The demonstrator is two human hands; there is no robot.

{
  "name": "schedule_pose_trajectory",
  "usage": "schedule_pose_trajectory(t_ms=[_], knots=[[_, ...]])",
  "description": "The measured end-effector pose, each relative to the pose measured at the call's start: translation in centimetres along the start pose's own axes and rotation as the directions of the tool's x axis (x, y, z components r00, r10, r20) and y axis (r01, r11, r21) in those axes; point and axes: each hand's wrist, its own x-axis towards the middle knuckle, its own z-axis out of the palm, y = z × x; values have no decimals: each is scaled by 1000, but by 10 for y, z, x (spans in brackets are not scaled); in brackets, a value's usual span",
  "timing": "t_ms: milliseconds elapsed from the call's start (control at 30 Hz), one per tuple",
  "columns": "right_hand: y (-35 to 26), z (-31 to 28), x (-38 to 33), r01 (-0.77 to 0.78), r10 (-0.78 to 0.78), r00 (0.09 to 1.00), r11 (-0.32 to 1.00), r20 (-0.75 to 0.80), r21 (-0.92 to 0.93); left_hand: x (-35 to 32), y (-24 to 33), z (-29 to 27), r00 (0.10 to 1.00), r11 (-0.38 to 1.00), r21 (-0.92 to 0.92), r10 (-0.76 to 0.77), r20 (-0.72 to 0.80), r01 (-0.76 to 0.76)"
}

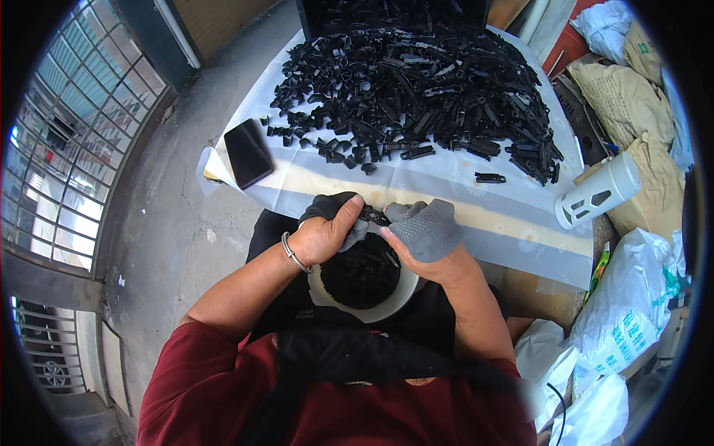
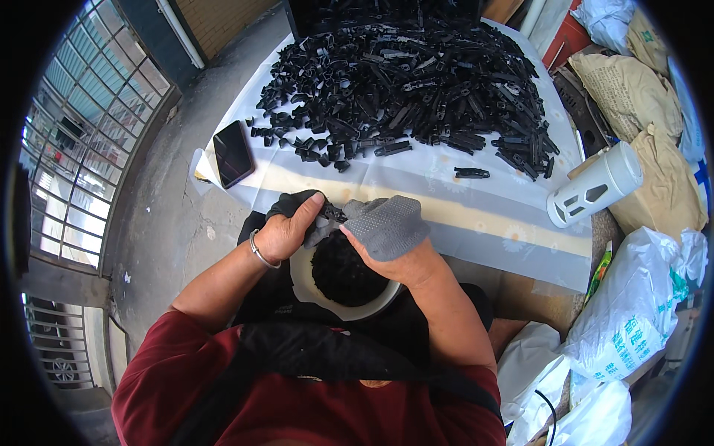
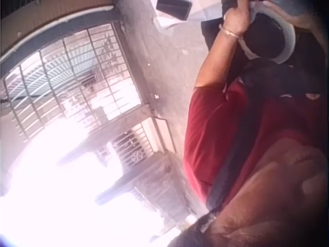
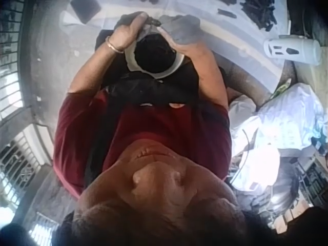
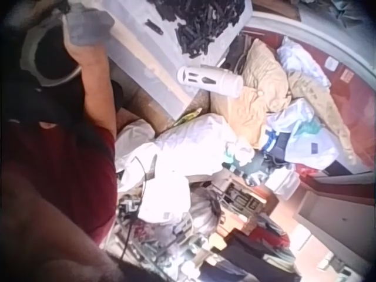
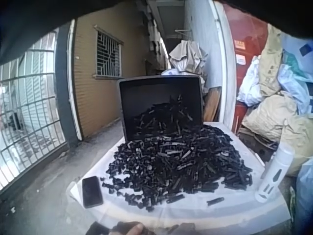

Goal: Inspecting and sorting small black plastic components on a table and placing them into a bowl.

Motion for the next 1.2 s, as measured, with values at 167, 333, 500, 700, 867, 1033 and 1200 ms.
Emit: schedule_pose_trajectory(t_ms=[167, 333, 500, 700, 867, 1033, 1200], knots=[[-8, -1, 3, -18, 25, 996, 996, 82, -85, 1, 0, 3, 986, 973, 170, 164, -39, -155], [-15, 30, -1, -16, 1, 997, 979, -74, -204, -5, 14, 8, 980, 860, 473, 197, 35, -190], [-8, 20, -4, -68, 37, 979, 987, 203, 149, -2, 9, -13, 955, 716, 632, 214, 205, -296], [79, -21, -7, -672, 640, 740, 697, -205, -248, 33, 6, -18, 923, 562, 800, 385, -25, -213], [91, -9, -3, -549, 550, 825, 724, -132, -417, 77, -7, -1, 903, 473, 855, 428, -13, -212], [66, -2, 1, -461, 452, 887, 851, -95, -251, 73, -11, 4, 947, 501, 859, 315, -64, -109], [41, 11, -5, -124, 131, 962, 991, -239, 46, 58, -24, 1, 862, 642, 737, 479, -169, -212]])
